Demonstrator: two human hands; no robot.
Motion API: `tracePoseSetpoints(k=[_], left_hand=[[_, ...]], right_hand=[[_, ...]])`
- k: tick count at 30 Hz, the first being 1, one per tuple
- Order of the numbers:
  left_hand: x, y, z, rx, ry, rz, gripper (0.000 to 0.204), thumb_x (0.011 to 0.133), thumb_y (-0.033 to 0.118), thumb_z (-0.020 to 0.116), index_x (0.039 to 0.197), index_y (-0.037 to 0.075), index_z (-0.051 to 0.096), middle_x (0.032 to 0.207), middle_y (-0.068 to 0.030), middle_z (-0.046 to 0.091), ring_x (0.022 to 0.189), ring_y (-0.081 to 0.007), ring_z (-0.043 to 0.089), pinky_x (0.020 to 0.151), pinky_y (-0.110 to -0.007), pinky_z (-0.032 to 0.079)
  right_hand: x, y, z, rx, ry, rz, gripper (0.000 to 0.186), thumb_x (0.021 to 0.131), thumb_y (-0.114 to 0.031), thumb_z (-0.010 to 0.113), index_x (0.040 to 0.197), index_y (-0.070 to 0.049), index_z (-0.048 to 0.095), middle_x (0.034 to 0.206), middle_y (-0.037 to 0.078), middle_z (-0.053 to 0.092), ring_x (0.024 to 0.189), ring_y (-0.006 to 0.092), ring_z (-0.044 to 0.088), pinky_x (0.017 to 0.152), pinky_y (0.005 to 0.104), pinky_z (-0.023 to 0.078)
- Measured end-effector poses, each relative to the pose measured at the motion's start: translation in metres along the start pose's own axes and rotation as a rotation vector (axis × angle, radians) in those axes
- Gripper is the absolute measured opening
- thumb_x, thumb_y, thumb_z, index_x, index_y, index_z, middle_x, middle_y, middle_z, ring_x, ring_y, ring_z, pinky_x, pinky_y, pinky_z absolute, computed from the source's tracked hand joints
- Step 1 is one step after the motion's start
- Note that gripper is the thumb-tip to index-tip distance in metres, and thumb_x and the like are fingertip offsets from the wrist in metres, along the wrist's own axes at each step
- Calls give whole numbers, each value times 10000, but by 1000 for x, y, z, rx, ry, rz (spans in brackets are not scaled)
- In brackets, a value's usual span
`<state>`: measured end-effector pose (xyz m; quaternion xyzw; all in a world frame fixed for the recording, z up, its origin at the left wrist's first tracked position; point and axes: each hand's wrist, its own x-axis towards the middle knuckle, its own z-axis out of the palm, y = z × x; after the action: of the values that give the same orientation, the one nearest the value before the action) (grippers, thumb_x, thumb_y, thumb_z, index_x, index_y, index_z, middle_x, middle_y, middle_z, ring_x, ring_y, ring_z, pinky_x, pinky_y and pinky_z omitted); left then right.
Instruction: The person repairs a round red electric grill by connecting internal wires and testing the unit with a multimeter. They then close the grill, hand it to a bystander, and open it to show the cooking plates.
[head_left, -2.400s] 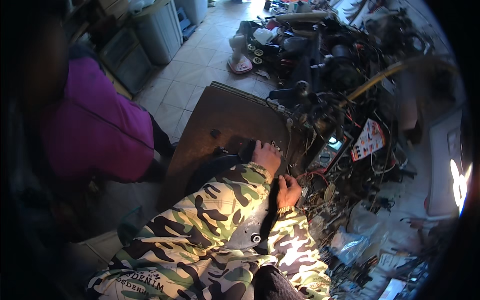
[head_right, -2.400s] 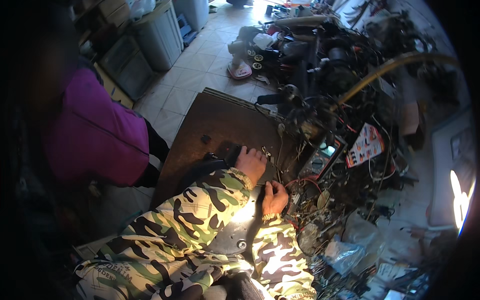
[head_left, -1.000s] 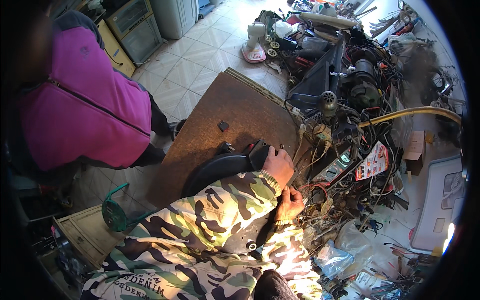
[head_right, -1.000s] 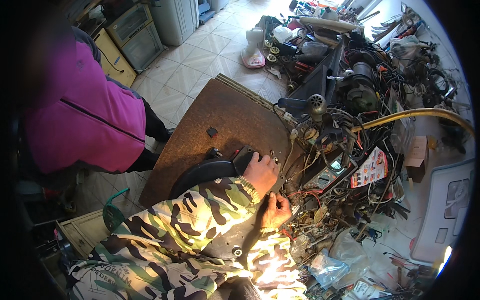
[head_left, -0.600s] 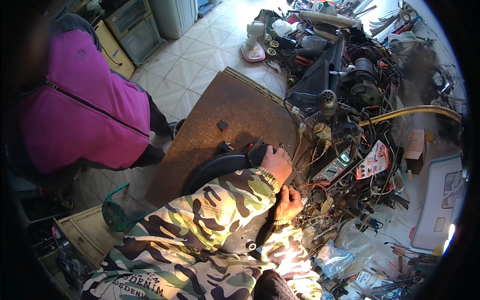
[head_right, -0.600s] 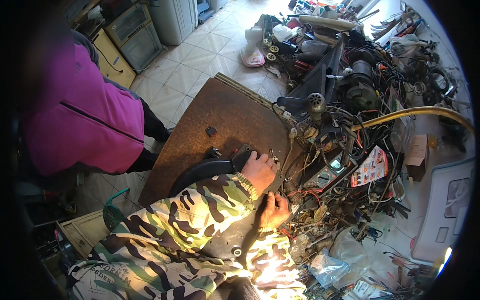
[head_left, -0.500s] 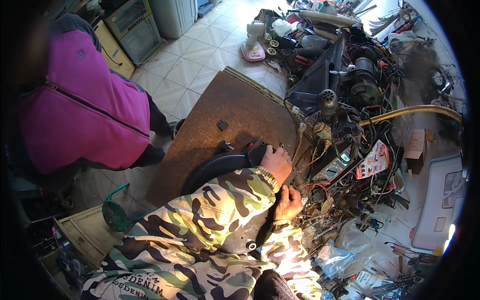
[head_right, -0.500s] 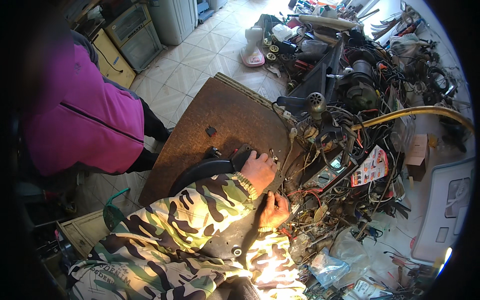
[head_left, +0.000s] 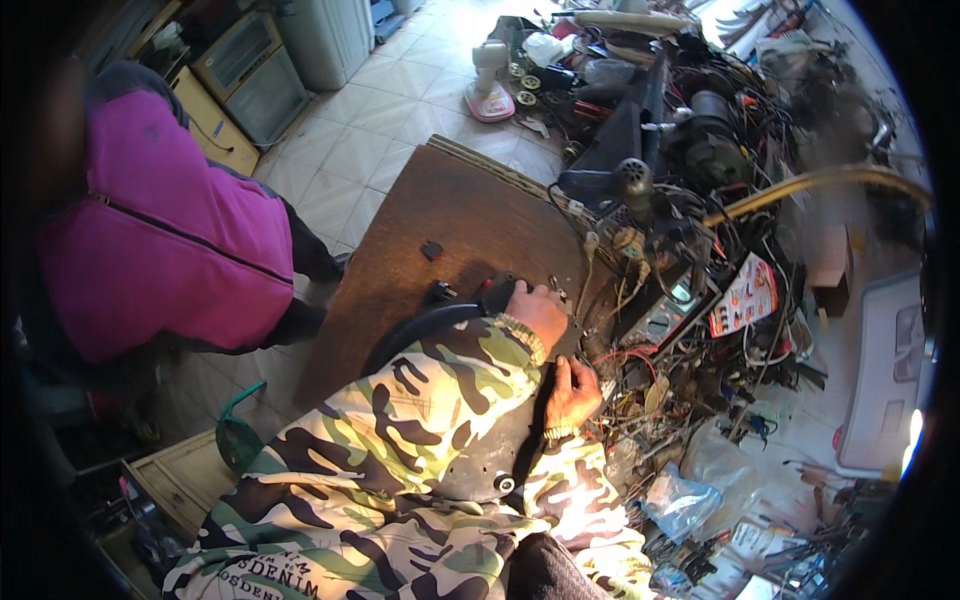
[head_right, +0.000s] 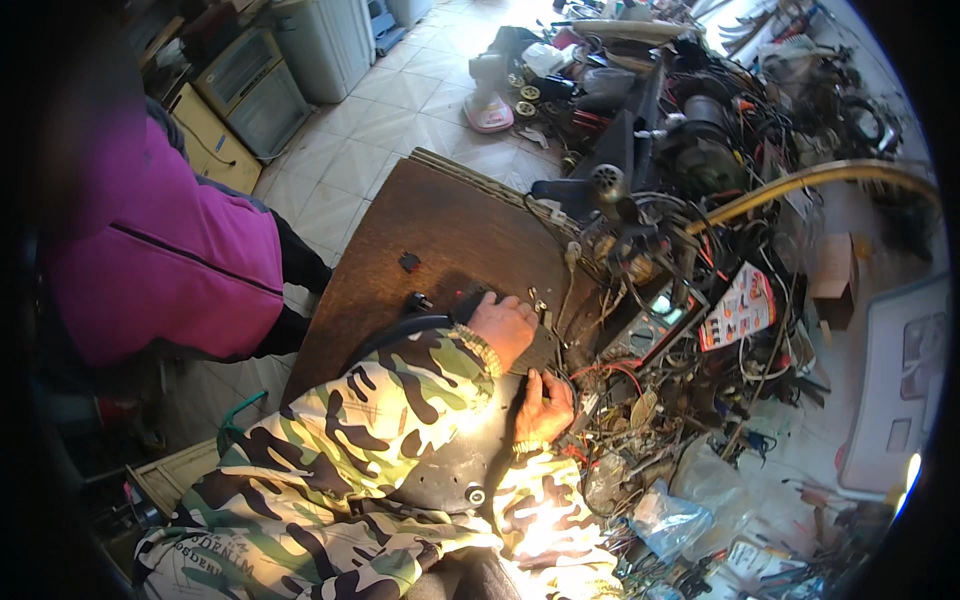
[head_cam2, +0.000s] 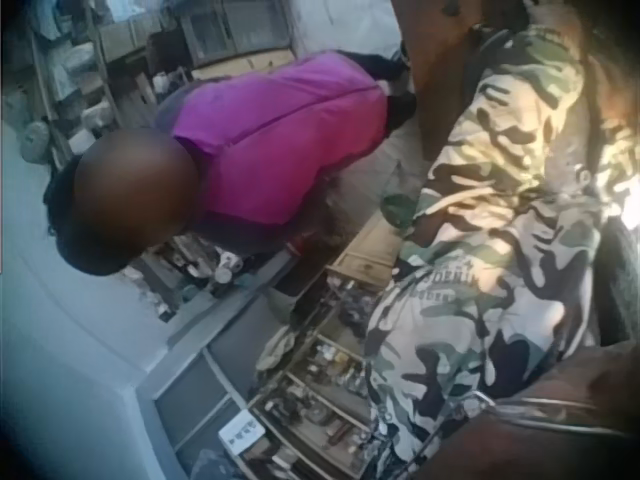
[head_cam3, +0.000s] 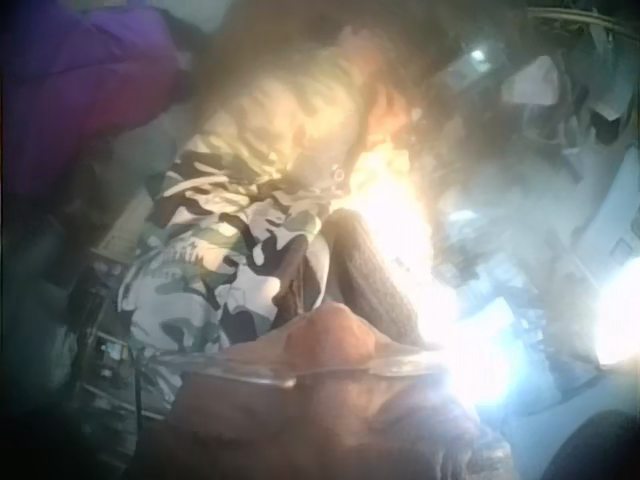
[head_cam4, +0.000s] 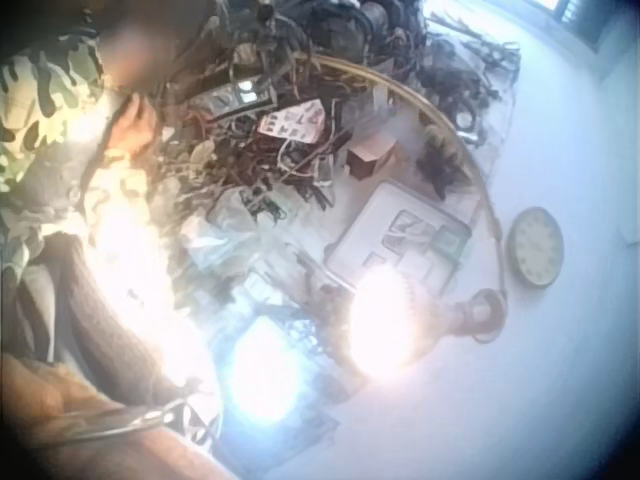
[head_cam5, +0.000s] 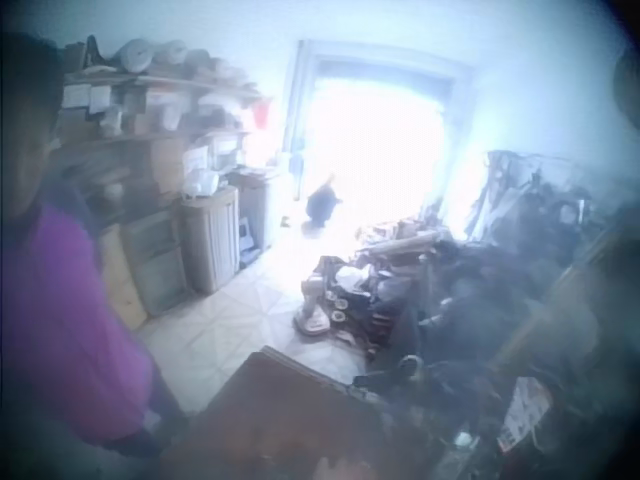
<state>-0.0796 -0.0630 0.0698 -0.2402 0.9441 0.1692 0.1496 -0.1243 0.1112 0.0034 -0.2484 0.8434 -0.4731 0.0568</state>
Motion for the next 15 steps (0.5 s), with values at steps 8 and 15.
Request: tracePoseSetpoints(k=[8,15], left_hand=[[-5,-14,-20,43,-151,76,1043,561,260,977,1467,30,515,1503,-137,552,1412,-346,487,1164,-480,405],[-2,-12,-10,44,-93,138,1039,598,264,976,1486,21,493,1504,-185,538,1402,-372,492,1173,-432,421]], right_hand=[[-27,-22,-43,35,-10,-136,188,910,-75,734,1067,29,735,996,195,734,935,343,705,886,395,536],[-141,50,-150,9,-214,212,119,881,-86,736,970,-8,748,885,150,720,736,260,718,665,326,549]])
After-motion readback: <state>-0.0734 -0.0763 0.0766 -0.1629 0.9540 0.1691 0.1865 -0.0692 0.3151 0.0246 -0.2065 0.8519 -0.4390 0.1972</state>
